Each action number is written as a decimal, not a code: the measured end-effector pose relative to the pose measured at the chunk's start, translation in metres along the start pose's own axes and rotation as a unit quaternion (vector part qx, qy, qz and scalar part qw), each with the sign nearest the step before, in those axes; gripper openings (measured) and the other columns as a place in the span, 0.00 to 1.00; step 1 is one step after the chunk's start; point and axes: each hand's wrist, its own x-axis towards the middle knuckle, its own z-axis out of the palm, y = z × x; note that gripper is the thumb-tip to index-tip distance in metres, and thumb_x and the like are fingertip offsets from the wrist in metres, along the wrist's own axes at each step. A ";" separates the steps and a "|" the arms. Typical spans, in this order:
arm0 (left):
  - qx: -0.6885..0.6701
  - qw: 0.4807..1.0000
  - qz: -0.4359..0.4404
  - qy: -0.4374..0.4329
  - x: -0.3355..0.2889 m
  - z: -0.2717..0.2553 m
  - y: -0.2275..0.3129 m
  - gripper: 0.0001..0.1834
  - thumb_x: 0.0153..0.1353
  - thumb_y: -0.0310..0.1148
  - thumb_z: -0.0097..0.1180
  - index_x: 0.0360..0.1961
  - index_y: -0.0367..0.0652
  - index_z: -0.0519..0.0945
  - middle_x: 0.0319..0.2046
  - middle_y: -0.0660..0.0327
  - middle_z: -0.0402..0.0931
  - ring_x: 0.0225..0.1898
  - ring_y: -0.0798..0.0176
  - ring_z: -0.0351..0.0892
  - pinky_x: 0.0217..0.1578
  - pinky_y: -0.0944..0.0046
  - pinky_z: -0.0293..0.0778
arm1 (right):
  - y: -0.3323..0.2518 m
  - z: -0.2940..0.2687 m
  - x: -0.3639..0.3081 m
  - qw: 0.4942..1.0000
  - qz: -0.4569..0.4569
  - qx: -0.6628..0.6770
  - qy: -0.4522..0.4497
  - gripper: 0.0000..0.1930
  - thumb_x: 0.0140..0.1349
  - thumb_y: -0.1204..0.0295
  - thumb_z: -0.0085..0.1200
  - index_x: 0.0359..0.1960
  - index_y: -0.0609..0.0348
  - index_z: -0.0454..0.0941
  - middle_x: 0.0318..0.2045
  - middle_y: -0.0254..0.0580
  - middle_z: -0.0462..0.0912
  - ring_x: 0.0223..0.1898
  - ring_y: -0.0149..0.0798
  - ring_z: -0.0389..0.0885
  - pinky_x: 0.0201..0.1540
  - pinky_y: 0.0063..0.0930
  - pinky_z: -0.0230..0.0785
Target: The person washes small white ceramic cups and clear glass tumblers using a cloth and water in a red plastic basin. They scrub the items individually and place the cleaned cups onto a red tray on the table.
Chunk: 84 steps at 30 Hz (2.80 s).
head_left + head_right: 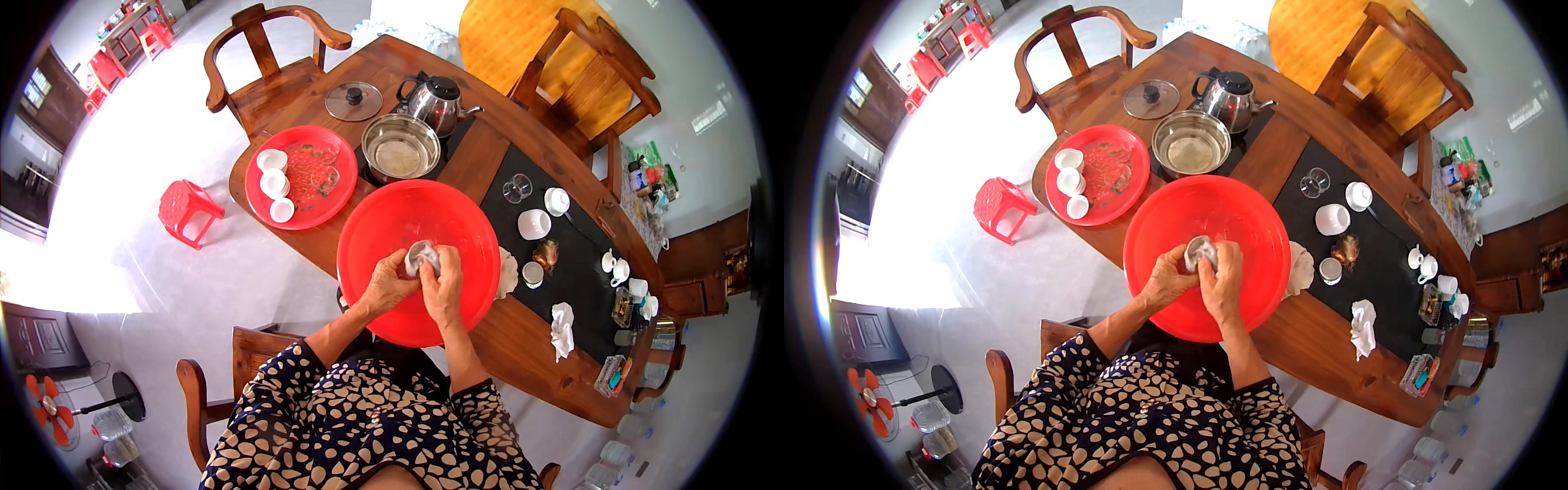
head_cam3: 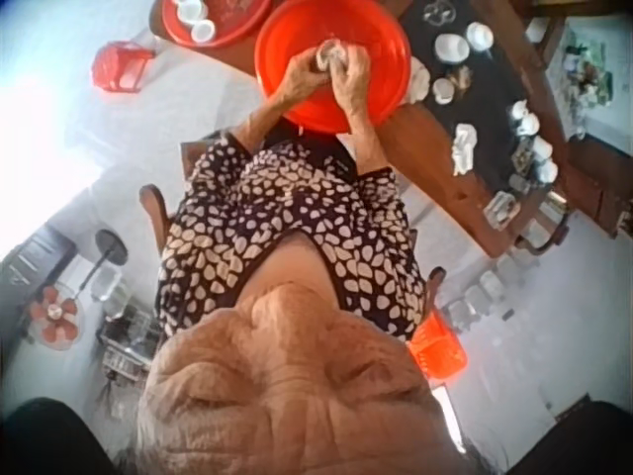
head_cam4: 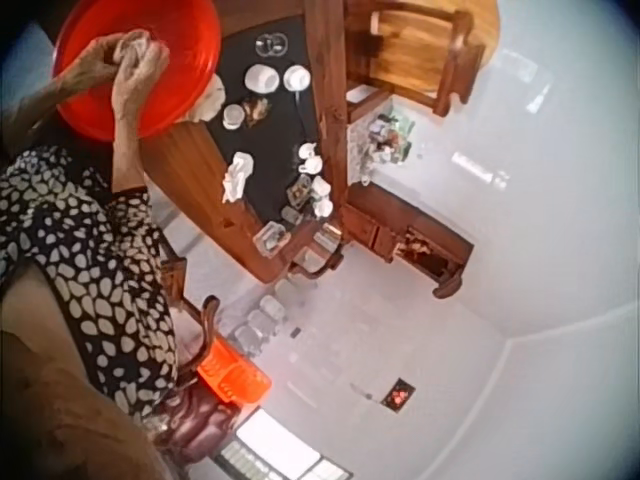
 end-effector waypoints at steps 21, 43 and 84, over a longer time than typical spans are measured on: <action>-0.039 0.993 0.066 -0.084 -0.012 -0.029 -0.002 0.17 0.49 0.17 0.61 0.19 0.46 0.65 0.30 0.64 0.75 0.36 0.72 0.73 0.38 0.72 0.71 | 0.006 0.008 0.007 0.919 0.252 0.295 -0.062 0.08 0.60 0.78 0.45 0.41 0.60 0.70 0.32 0.35 0.74 0.33 0.27 0.73 0.36 0.23 0.69; -0.323 0.939 -0.099 0.065 -0.008 -0.004 -0.005 0.09 0.66 0.29 0.41 0.45 0.44 0.71 0.44 0.61 0.73 0.47 0.62 0.72 0.51 0.58 0.70 | -0.031 -0.002 -0.003 0.995 -0.055 0.077 -0.029 0.22 0.47 0.86 0.52 0.47 0.60 0.70 0.42 0.47 0.74 0.43 0.47 0.75 0.43 0.32 0.71; -0.304 0.941 -0.143 0.052 0.002 -0.034 -0.008 0.20 0.57 0.43 0.46 0.48 0.46 0.69 0.39 0.61 0.74 0.41 0.59 0.74 0.43 0.55 0.71 | -0.035 -0.022 -0.006 0.982 0.012 0.078 -0.172 0.18 0.48 0.85 0.52 0.44 0.64 0.71 0.38 0.45 0.72 0.40 0.42 0.75 0.41 0.29 0.69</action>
